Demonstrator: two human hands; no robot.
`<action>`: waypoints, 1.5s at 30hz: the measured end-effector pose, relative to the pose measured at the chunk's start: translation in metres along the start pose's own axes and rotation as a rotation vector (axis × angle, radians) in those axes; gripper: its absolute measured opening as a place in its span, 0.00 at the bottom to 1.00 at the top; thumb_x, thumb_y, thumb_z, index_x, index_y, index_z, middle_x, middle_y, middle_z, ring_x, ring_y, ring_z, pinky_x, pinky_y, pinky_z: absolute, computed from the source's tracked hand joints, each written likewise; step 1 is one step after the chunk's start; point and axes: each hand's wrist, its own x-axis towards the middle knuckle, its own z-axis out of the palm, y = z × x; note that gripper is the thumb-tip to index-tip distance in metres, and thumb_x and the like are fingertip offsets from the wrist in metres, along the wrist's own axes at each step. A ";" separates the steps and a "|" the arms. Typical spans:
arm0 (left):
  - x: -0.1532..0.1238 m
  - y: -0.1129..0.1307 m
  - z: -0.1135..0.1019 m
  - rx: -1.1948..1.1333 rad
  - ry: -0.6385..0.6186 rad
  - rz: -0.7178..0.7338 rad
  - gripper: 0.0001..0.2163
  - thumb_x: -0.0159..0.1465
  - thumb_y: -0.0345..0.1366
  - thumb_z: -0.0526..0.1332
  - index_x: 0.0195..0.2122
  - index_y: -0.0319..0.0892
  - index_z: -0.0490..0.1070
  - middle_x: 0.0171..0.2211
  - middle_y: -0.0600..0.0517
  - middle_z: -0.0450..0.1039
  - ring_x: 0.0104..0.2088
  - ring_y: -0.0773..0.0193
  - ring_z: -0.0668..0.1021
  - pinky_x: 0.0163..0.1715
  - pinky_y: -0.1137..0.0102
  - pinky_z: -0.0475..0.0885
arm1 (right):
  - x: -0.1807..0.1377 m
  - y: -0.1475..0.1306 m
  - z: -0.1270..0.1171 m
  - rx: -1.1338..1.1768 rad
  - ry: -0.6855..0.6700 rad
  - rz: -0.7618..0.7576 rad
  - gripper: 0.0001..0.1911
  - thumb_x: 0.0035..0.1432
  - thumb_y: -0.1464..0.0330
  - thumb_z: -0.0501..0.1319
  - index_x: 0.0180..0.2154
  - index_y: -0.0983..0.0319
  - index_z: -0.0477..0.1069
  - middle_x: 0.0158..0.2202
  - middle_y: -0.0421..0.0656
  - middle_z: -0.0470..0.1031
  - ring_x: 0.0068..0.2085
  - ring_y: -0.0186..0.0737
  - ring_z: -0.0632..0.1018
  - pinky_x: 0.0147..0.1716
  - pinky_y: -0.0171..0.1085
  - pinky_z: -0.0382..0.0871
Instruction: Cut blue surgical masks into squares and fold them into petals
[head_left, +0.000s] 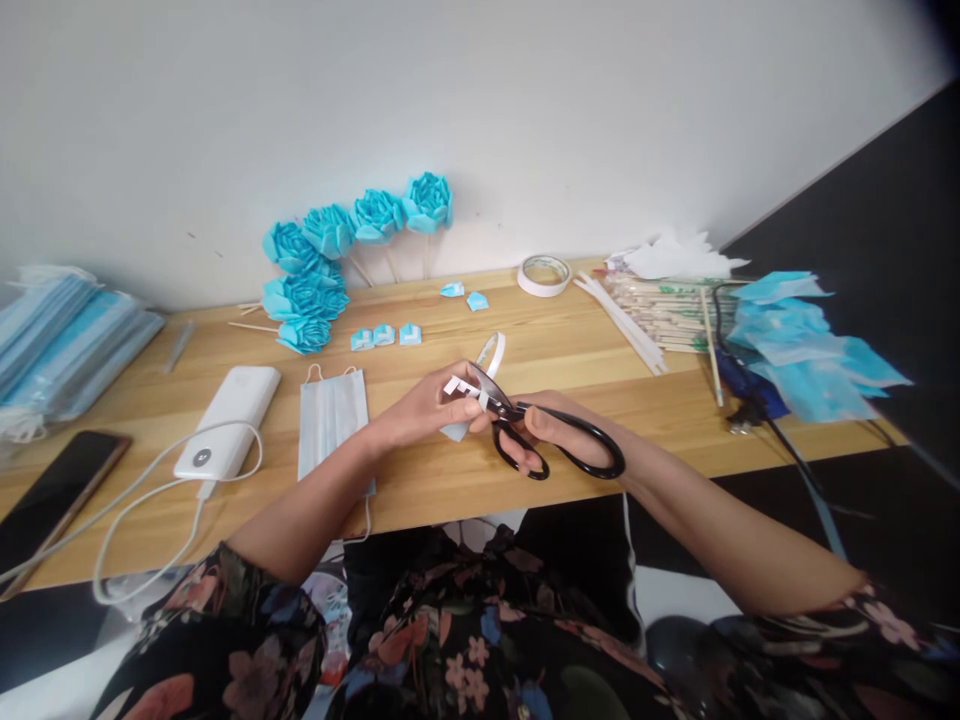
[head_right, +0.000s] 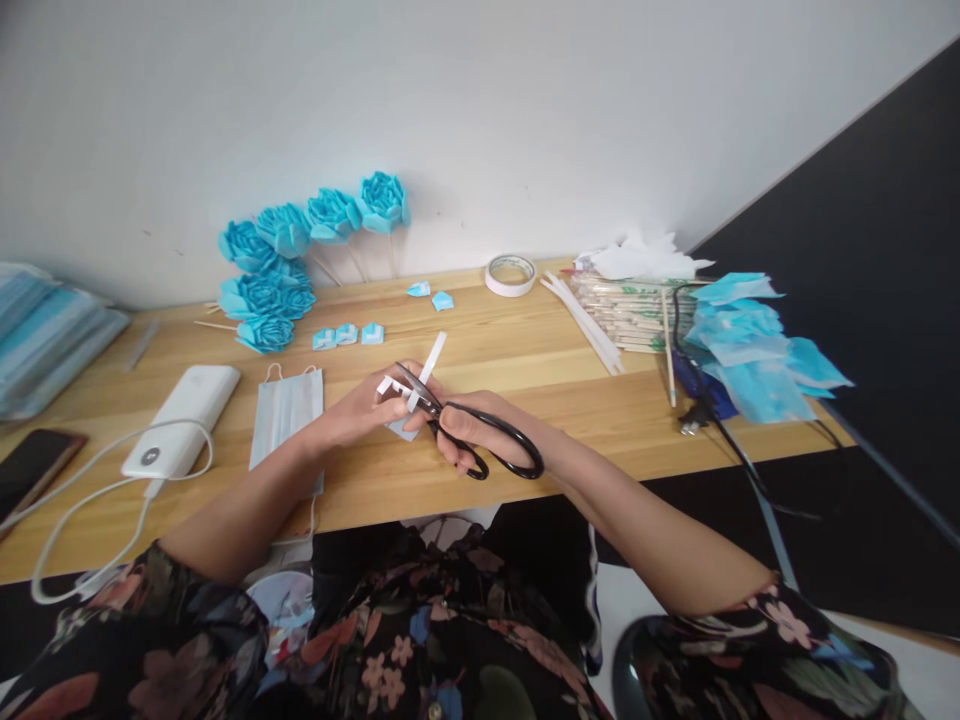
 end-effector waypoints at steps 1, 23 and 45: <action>0.000 0.000 0.000 0.010 0.002 0.000 0.23 0.63 0.58 0.62 0.40 0.40 0.67 0.25 0.55 0.68 0.28 0.67 0.70 0.32 0.70 0.64 | 0.000 0.000 0.000 0.000 0.006 0.002 0.33 0.64 0.43 0.54 0.43 0.68 0.72 0.27 0.38 0.67 0.22 0.29 0.68 0.24 0.34 0.69; 0.000 -0.008 -0.005 0.141 0.103 -0.022 0.24 0.65 0.58 0.59 0.43 0.39 0.73 0.40 0.47 0.74 0.41 0.60 0.74 0.43 0.66 0.69 | -0.003 -0.015 0.013 -0.005 0.238 -0.043 0.32 0.62 0.45 0.59 0.45 0.69 0.77 0.17 0.32 0.61 0.14 0.25 0.57 0.13 0.29 0.50; 0.099 -0.021 0.006 0.749 0.233 0.033 0.20 0.67 0.51 0.55 0.31 0.40 0.78 0.32 0.49 0.75 0.38 0.59 0.74 0.42 0.66 0.67 | -0.086 -0.008 0.021 -0.338 0.211 0.153 0.26 0.66 0.57 0.60 0.62 0.58 0.65 0.46 0.45 0.77 0.43 0.41 0.77 0.47 0.42 0.72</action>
